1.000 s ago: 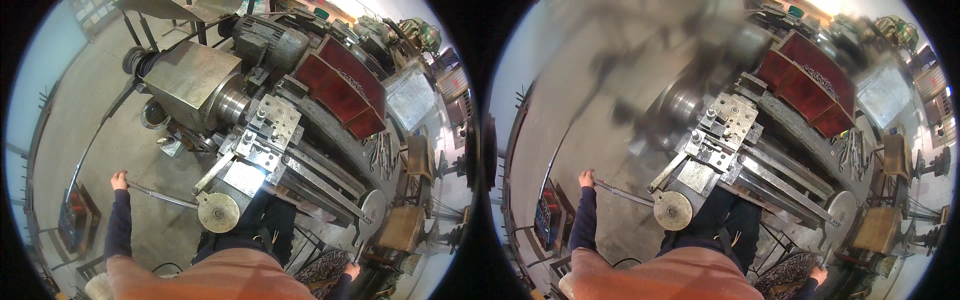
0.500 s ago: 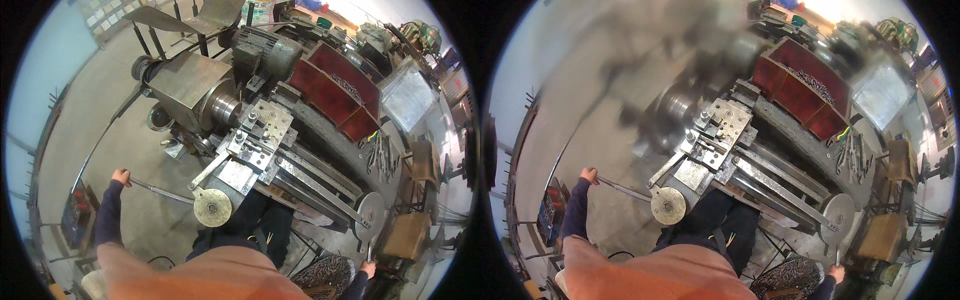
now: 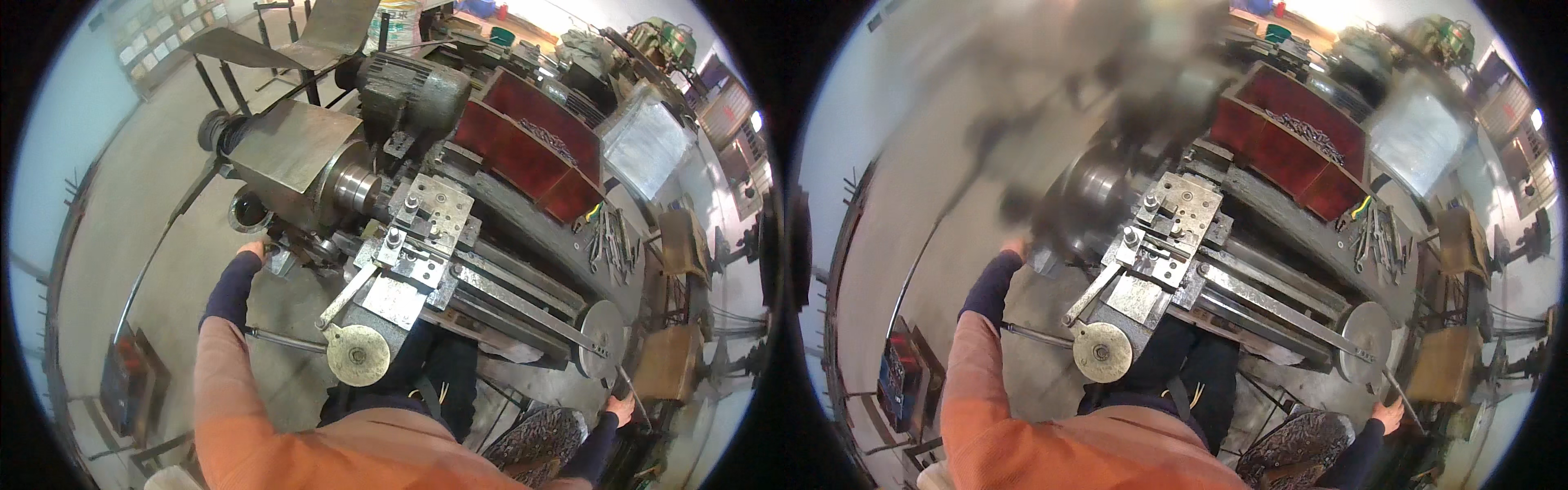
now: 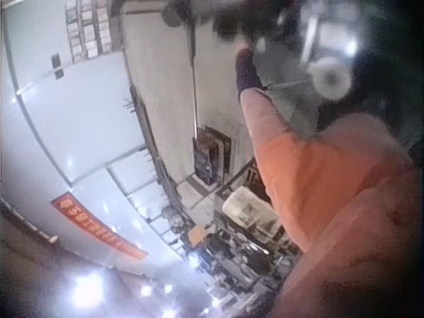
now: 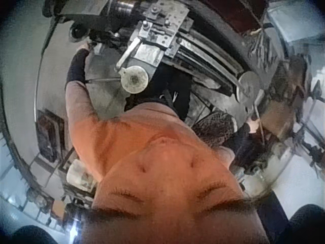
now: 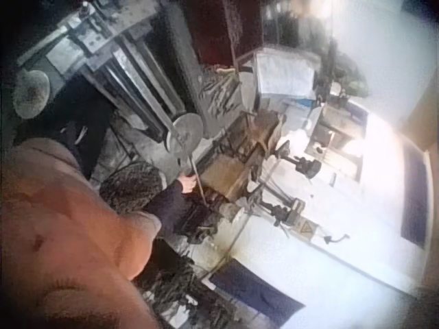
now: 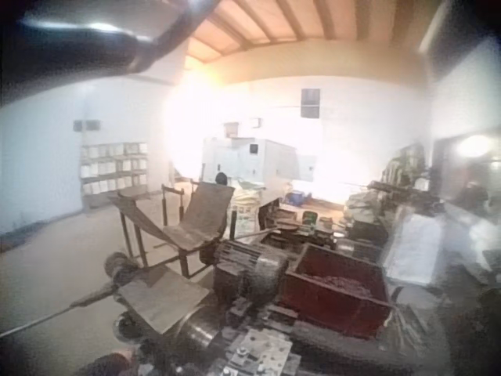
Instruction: The person operates a metal lathe, repeatedly loading small cylindrical metal pieces into the chuck, adjusting the machine controls, and removing finished pieces. The person places the finished pieces into a nearby container.
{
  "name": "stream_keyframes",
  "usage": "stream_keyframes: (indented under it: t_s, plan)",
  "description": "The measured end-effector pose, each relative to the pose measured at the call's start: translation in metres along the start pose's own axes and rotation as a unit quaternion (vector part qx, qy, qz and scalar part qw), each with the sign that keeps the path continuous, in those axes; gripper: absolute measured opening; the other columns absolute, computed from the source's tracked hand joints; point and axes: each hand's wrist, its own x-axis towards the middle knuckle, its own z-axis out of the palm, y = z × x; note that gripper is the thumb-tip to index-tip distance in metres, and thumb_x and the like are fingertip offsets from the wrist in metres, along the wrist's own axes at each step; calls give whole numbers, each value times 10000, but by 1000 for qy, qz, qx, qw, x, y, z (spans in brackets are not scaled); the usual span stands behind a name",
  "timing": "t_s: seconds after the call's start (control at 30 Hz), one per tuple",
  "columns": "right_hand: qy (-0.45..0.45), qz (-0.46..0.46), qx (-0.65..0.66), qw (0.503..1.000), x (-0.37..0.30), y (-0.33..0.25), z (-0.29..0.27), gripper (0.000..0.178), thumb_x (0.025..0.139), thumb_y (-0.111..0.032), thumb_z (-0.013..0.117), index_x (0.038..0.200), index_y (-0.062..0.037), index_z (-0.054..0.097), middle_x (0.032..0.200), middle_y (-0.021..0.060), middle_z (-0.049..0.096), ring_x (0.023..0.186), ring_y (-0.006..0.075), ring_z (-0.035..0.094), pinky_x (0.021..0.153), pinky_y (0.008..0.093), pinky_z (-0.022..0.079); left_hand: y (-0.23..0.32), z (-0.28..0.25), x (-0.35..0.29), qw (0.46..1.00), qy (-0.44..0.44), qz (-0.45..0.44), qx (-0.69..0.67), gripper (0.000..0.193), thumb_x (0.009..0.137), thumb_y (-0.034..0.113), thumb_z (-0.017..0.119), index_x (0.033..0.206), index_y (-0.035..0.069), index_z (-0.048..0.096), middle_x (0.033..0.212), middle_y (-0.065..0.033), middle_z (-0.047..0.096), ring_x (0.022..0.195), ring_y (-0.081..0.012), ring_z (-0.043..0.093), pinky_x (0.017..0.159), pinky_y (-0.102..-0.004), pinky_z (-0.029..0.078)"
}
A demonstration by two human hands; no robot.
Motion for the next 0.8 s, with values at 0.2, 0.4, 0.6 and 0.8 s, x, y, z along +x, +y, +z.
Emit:
stream_keyframes:
  t_s: [0.2,0.4,0.6,0.8]
  plan:
    - [-100,71,131,984,-33,-3,-28,410,644,-287,602,1031,-167,658,1104,102,608,1009,297,568,866,374,441,-2,71,37,983,-114,-78,-119,315,778,286,585,888,-4,641,939,-209,632,915,-320,613,800,-410,485]
    - [-21,-123,274,954,9,-60,-101,353,695,-173,559,1003,-20,640,946,177,648,898,255,619,805,344,460,-2,78,21,972,-17,-46,-231,290,761,217,557,881,-42,605,887,-230,630,849,-347,625,770,-411,501]
    - [-81,-412,541,729,-16,-256,-205,408,646,-26,550,1047,27,609,976,96,644,904,164,597,839,285,445,20,26,-5,997,-30,-2,-71,344,776,253,565,1033,27,535,1013,-197,610,964,-332,589,827,-429,468]
    - [-130,-674,478,548,-185,-420,-317,395,590,-156,584,959,-35,656,895,155,649,827,242,627,765,328,487,-6,5,-16,998,-17,54,-5,444,798,405,561,1077,64,506,995,-180,617,929,-334,595,782,-446,469]
